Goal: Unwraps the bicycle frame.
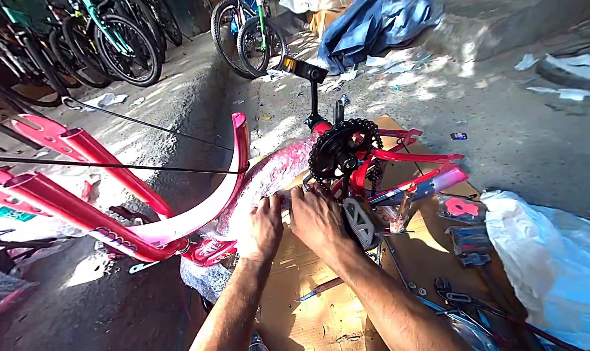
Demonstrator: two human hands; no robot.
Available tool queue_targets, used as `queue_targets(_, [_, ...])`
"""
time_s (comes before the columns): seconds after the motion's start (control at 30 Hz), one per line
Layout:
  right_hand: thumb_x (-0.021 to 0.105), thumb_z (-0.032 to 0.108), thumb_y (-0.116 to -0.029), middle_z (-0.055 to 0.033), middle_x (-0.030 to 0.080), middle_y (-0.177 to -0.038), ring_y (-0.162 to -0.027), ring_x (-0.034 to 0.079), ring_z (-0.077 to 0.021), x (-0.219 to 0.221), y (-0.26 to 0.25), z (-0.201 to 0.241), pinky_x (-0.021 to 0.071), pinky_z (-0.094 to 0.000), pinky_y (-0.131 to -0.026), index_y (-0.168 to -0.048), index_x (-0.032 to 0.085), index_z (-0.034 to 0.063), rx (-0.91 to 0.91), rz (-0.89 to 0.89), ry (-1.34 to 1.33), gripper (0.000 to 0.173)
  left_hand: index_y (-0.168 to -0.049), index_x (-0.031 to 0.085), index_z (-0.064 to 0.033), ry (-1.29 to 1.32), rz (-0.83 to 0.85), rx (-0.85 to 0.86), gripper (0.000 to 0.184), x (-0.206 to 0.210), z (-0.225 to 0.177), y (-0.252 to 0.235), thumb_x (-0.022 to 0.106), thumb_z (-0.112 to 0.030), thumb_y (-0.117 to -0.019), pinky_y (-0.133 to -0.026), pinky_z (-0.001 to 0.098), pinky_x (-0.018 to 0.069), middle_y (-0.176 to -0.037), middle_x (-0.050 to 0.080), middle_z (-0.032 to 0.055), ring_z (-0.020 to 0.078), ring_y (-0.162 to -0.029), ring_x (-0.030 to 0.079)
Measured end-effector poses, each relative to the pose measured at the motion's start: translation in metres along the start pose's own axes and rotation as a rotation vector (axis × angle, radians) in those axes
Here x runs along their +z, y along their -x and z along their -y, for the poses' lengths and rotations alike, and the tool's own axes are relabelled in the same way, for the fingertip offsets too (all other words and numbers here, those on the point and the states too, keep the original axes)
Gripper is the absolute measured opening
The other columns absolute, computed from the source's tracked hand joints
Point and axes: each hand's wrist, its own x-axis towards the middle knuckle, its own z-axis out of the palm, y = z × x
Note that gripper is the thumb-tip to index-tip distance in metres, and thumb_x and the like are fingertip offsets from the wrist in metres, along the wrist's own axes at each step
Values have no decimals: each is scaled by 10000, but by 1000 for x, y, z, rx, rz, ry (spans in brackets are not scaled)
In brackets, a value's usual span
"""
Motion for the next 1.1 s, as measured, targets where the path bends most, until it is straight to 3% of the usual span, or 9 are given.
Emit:
queue_targets(0.17, [673, 138, -896, -103, 662, -732, -711, 694, -300, -2, -1, 7, 540, -449, -601, -1105, 636, 66, 5, 53, 53, 224, -1077, 683, -72, -27, -38, 28, 123, 3, 5, 3, 604, -109, -989, -573, 487, 566, -953, 701, 126, 323, -703, 698])
queue_targets(0.23, [697, 100, -885, -135, 694, -792, -781, 709, -325, 0, 1, -4, 568, -468, -687, -1172, 663, 35, 14, -12, -10, 296, -1083, 687, -73, -4, -40, 29, 134, 2, 4, 3, 591, -102, -996, -583, 497, 567, -971, 712, 129, 326, -709, 704])
queue_targets(0.33, [611, 33, -974, -246, 706, -990, -944, 708, -412, 4, 9, -25, 568, -540, -842, -1268, 621, -59, 125, -44, -253, 309, -1078, 691, -42, 29, -54, 35, 153, 1, 3, 4, 569, -97, -1003, -606, 500, 571, -956, 712, 151, 337, -734, 713])
queue_targets(0.43, [600, 51, -975, -223, 690, -922, -841, 720, -380, 17, 19, -35, 598, -511, -734, -1257, 586, -38, 195, -49, -300, 296, -1063, 685, -56, 24, 1, 13, 169, -4, 1, 3, 536, -123, -1020, -615, 495, 570, -950, 704, 136, 320, -753, 714])
queue_targets(0.53, [617, 5, -947, -244, 689, -921, -811, 715, -394, 22, 21, -40, 592, -516, -722, -1262, 592, -59, 173, -102, -351, 322, -1089, 694, -68, 22, 82, -28, 189, -14, -4, 0, 531, -133, -1020, -624, 528, 566, -1004, 714, 137, 335, -770, 715])
queue_targets(0.8, [566, 60, -1020, -241, 706, -1047, -947, 723, -388, 3, 19, -35, 586, -515, -817, -1266, 613, -31, 222, -90, -419, 267, -995, 707, -79, -210, 394, -185, 296, -57, -29, -18, 484, -261, -1063, -663, 564, 563, -935, 722, 177, 396, -866, 723])
queue_targets(0.87, [567, 46, -1010, -246, 711, -1054, -956, 726, -387, 6, 19, -39, 588, -515, -835, -1262, 626, -40, 195, -109, -432, 273, -962, 703, -63, -233, 373, -187, 262, -54, -32, -19, 522, -235, -1039, -646, 563, 556, -902, 720, 181, 399, -833, 721])
queue_targets(0.97, [567, 81, -1027, -240, 709, -1072, -969, 719, -393, -1, 21, -44, 583, -538, -854, -1325, 595, -16, 151, 13, -444, 314, -1199, 640, -27, -157, 356, -199, 235, -37, -28, -7, 563, -145, -1012, -663, 589, 564, -1101, 684, 211, 429, -815, 701])
queue_targets(1.1, [597, 116, -998, -204, 722, -881, -824, 721, -402, 0, 17, -42, 572, -589, -720, -1233, 670, 33, 110, -13, -352, 260, -1146, 656, -40, -26, 87, -77, 189, -14, -11, 7, 593, -100, -978, -590, 506, 572, -1061, 685, 170, 343, -712, 693])
